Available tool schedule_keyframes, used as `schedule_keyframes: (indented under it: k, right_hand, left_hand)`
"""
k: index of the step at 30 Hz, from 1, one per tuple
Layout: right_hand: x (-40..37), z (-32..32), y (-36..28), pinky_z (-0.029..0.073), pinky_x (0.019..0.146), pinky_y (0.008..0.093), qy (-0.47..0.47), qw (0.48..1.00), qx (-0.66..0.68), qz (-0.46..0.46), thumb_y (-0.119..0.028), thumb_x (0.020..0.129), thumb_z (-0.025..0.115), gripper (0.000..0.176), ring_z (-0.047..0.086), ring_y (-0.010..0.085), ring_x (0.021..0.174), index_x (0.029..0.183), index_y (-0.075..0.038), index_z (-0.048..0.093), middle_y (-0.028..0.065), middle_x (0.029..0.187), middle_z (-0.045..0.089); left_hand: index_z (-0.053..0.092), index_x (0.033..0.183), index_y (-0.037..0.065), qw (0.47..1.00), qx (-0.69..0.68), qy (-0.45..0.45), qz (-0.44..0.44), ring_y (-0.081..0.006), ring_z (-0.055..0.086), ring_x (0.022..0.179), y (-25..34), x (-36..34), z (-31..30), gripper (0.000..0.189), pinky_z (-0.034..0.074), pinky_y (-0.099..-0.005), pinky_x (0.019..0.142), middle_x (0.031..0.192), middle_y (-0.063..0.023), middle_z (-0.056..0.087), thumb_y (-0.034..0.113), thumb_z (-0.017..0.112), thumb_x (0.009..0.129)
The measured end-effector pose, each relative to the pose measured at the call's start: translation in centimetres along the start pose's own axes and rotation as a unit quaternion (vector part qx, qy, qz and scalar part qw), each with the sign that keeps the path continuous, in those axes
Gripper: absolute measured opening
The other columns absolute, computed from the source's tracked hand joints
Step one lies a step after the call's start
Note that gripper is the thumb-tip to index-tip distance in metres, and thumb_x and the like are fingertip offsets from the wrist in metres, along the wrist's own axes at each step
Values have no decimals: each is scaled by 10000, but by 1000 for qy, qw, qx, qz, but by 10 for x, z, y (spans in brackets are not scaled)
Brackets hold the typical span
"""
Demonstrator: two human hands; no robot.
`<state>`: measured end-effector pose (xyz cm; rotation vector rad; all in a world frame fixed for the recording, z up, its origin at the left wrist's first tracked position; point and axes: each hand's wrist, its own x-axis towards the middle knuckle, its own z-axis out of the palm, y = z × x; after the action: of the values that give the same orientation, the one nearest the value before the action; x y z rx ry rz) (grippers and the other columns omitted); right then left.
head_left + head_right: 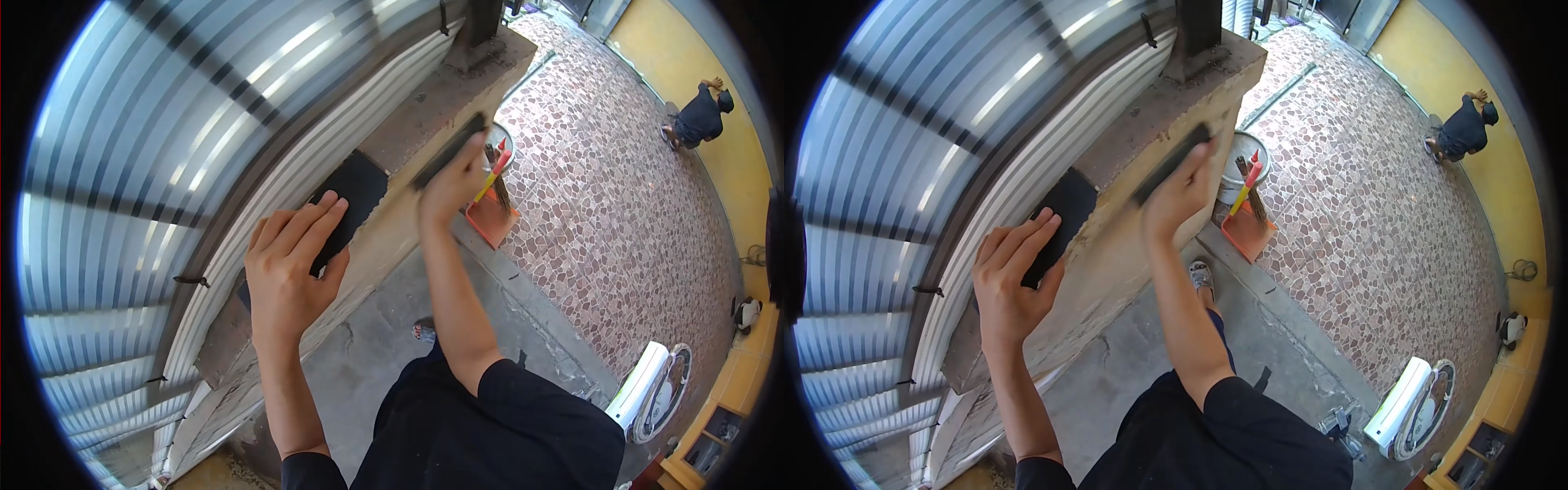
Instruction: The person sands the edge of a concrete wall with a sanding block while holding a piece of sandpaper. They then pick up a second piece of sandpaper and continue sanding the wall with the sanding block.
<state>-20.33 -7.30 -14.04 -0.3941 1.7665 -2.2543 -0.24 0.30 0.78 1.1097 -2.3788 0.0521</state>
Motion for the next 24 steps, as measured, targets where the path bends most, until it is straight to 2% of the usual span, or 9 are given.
schedule_keyframes:
  k: [3, 5, 8, 10, 13, 17, 18, 20, 24]
  right_hand:
    - [-48, -7, -7, 510, 1022, 312, -21, 999, -21, -16, -348, 1174, 507, 576, 681, 213, 1207, 1525, 107, 529, 225, 1438, 683]
    - [-27, 8, 5, 529, 854, 299, 68, 988, 3, -141, -376, 1180, 485, 540, 657, 146, 904, 1331, 101, 688, 121, 1051, 768]
    - [26, 7, -2, 492, 1055, 290, -7, 999, 53, 2, -344, 1178, 492, 548, 680, 199, 1235, 1489, 99, 572, 209, 1398, 711]
    - [6, 5, -5, 491, 1065, 300, 13, 1000, 11, 3, -336, 1176, 497, 540, 670, 202, 1253, 1474, 106, 585, 209, 1408, 706]
    - [-51, 1, 6, 512, 778, 328, 58, 991, -9, -120, -375, 1168, 523, 534, 578, 146, 817, 1371, 95, 673, 94, 924, 733]
    - [35, 13, 8, 491, 770, 304, 54, 998, -6, -22, -408, 1167, 514, 574, 527, 137, 807, 1313, 125, 667, 76, 878, 667]
    - [38, 10, 0, 491, 770, 304, 56, 998, -6, -20, -408, 1167, 514, 574, 527, 137, 807, 1313, 125, 667, 76, 878, 667]
    - [42, 4, -12, 518, 997, 342, -13, 998, -8, 55, -417, 1170, 484, 611, 717, 281, 1176, 1470, 107, 584, 264, 1341, 727]
    - [-66, -4, 1, 525, 939, 310, 24, 998, -14, -56, -424, 1169, 487, 598, 718, 211, 1079, 1469, 80, 603, 235, 1310, 750]
  left_hand:
    - [803, 1205, 91, 1000, -3, -1, 2, -255, 710, 1001, 0, 0, 0, 562, 570, -406, 913, 1244, -42, 788, 34, 848, 648]
    - [803, 1210, 90, 1000, -6, -6, 0, -255, 708, 997, 0, -1, 2, 569, 571, -406, 917, 1245, -42, 789, 29, 846, 646]
    - [806, 1217, 90, 1000, 2, -6, 10, -257, 706, 985, -1, 0, 1, 580, 571, -403, 926, 1242, -44, 792, 19, 840, 642]
    - [809, 1224, 96, 1000, 4, -8, 0, -260, 706, 983, 0, -1, 1, 579, 570, -401, 932, 1243, -49, 793, 14, 837, 652]
    - [813, 1228, 108, 1000, 11, -7, -1, -262, 705, 985, 0, -1, 2, 580, 570, -399, 932, 1247, -49, 792, 14, 837, 656]
    - [813, 1231, 110, 1000, 18, -5, 5, -261, 705, 988, 0, 0, 0, 579, 570, -396, 934, 1253, -47, 792, 11, 834, 660]
    - [812, 1216, 75, 1000, 14, -10, 1, -269, 707, 978, 5, 2, -2, 501, 569, -396, 926, 1238, -76, 796, 8, 838, 720]
    - [810, 1201, 41, 1000, 6, -18, -2, -277, 708, 969, 7, 3, -3, 424, 567, -395, 917, 1223, -104, 800, 4, 842, 779]
    - [808, 1206, 42, 1000, 6, -15, 4, -279, 712, 976, 5, 4, -2, 412, 566, -396, 919, 1218, -109, 800, 4, 836, 797]
